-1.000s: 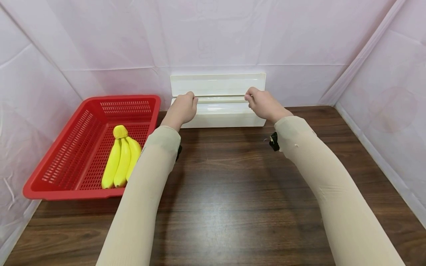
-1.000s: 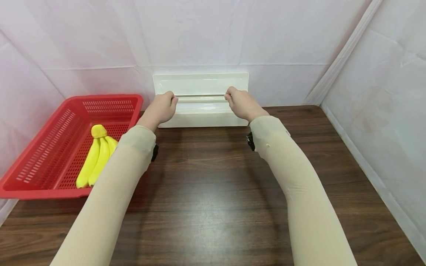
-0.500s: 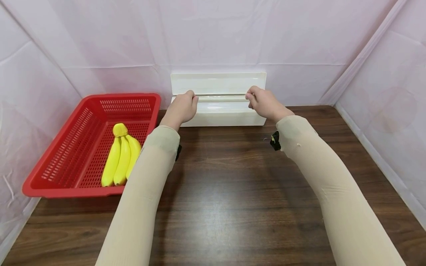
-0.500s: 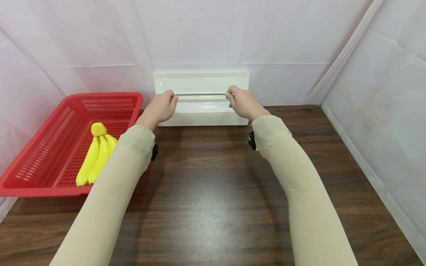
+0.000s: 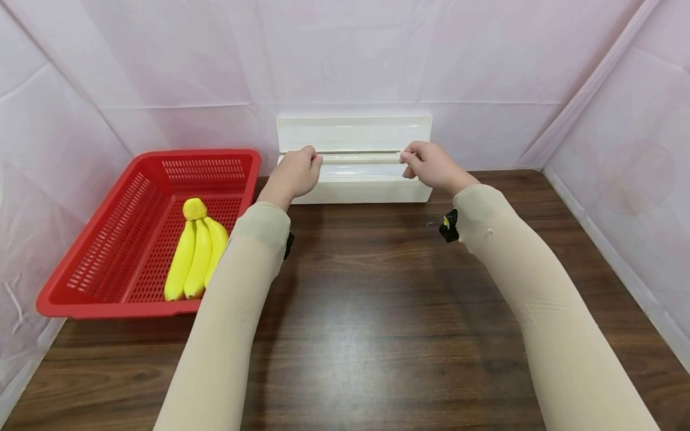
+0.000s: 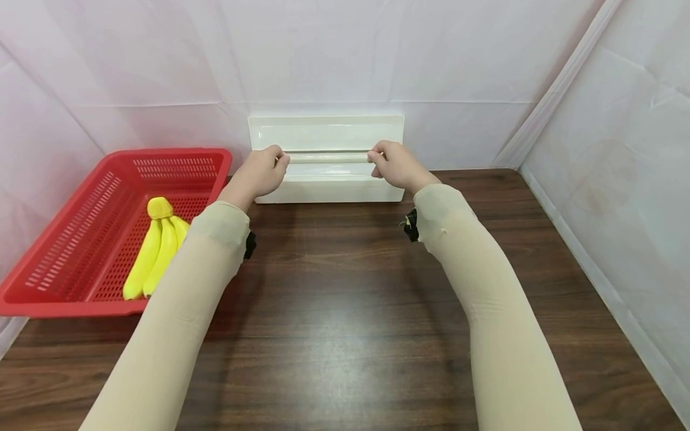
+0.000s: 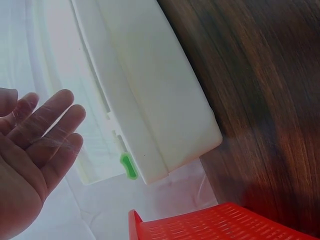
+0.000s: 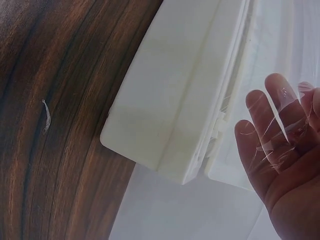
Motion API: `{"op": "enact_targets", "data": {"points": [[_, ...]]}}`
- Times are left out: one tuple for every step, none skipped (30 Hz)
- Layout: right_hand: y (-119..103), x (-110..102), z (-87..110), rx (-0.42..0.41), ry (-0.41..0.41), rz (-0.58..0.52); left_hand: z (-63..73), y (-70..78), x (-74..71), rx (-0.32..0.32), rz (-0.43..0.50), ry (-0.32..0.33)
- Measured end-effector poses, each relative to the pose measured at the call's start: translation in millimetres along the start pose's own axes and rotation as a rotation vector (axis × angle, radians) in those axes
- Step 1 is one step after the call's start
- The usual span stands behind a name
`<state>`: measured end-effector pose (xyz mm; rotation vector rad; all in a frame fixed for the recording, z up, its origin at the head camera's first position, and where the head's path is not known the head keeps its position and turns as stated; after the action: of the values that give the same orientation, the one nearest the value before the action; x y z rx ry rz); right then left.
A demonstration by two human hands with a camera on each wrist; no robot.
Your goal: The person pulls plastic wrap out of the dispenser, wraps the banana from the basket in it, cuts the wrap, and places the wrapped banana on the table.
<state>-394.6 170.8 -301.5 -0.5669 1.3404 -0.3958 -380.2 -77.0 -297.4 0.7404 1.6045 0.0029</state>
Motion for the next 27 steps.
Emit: {"op": "enact_targets", "data": {"points": [[0.3,0.1,0.0,0.006,-0.003,-0.001,0.3,0.3,-0.4,0.0,0.0,0.0],[0.5,0.2,-0.3,0.01,-0.008,-0.002,0.8,0.6,-0.8,-0.001,0.002,0.001],[0.8,0.4,-0.2,0.015,-0.011,-0.005,1.1,0.6,-0.9,-0.001,0.003,-0.001],[1.2,0.6,-0.3,0.018,-0.013,-0.007,1.4,0.9,-1.2,-0.003,0.004,-0.002],[1.7,0.7,-0.4,0.021,-0.017,-0.009,1.7,1.0,-1.2,-0.004,0.004,-0.004],[1.8,0.7,-0.3,0.021,-0.017,-0.01,2.0,1.1,-1.3,-0.005,0.005,-0.006],[2.1,0.7,-0.4,0.021,-0.017,-0.011,2.2,1.2,-1.3,-0.007,0.005,-0.009],[2.5,0.8,-0.4,0.021,-0.017,-0.012,2.4,1.4,-1.4,-0.008,0.005,-0.012],[2.8,0.8,-0.3,0.021,-0.016,-0.015,2.6,1.5,-1.5,-0.007,0.004,-0.013],[3.1,0.9,-0.4,0.021,-0.016,-0.017,2.8,1.7,-1.5,-0.007,0.003,-0.013],[3.4,0.9,-0.4,0.022,-0.016,-0.02,3.1,2.0,-1.6,-0.007,0.002,-0.014],[3.2,0.8,-0.1,0.02,-0.017,-0.022,3.2,2.2,-1.6,-0.006,0.001,-0.015],[3.5,0.8,-0.1,0.021,-0.017,-0.024,3.4,2.4,-1.6,-0.005,0.0,-0.016],[3.8,0.8,-0.1,0.02,-0.017,-0.026,3.6,2.6,-1.5,-0.004,-0.001,-0.016],[3.7,0.9,0.1,0.018,-0.016,-0.029,3.7,2.6,-1.4,-0.004,-0.002,-0.016],[3.7,0.9,0.2,0.017,-0.015,-0.028,3.8,2.6,-1.3,-0.006,-0.004,-0.019],[3.6,0.9,0.5,0.016,-0.014,-0.028,4.0,2.8,-1.3,-0.007,-0.005,-0.021],[3.4,0.9,0.7,0.014,-0.014,-0.029,4.3,2.7,-1.1,-0.008,-0.005,-0.023],[3.5,1.1,0.8,0.014,-0.013,-0.031,4.5,2.8,-1.2,-0.009,-0.005,-0.023],[3.4,1.2,1.1,0.014,-0.013,-0.031,4.6,2.8,-1.0,-0.01,-0.006,-0.024],[3.1,1.3,1.5,0.014,-0.013,-0.032,4.8,2.9,-0.9,-0.012,-0.006,-0.026],[3.2,1.4,1.7,0.014,-0.014,-0.034,5.0,3.1,-0.8,-0.012,-0.007,-0.026],[3.2,1.5,1.9,0.013,-0.014,-0.036,5.0,3.1,-0.6,-0.012,-0.008,-0.027],[3.4,1.6,1.8,0.013,-0.013,-0.038,5.1,3.1,-0.3,-0.012,-0.009,-0.028],[3.9,1.8,1.8,0.016,-0.011,-0.039,5.0,3.2,0.1,-0.009,-0.011,-0.027],[4.7,2.3,1.4,0.018,-0.011,-0.038,5.0,3.3,0.6,-0.006,-0.016,-0.028],[5.7,2.8,1.0,0.021,-0.012,-0.041,5.3,3.3,1.2,-0.003,-0.02,-0.029]]}}
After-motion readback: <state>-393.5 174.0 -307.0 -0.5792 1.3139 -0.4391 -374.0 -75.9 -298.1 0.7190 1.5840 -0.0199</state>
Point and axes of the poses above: each hand's wrist, its own z-axis away from the middle knuckle, its own x-axis out of the palm, y = z × x, the point moved 7 cm from there along -z, towards the middle knuckle, and after that the axes turned 12 degrees about x, right-handed, at the moved point
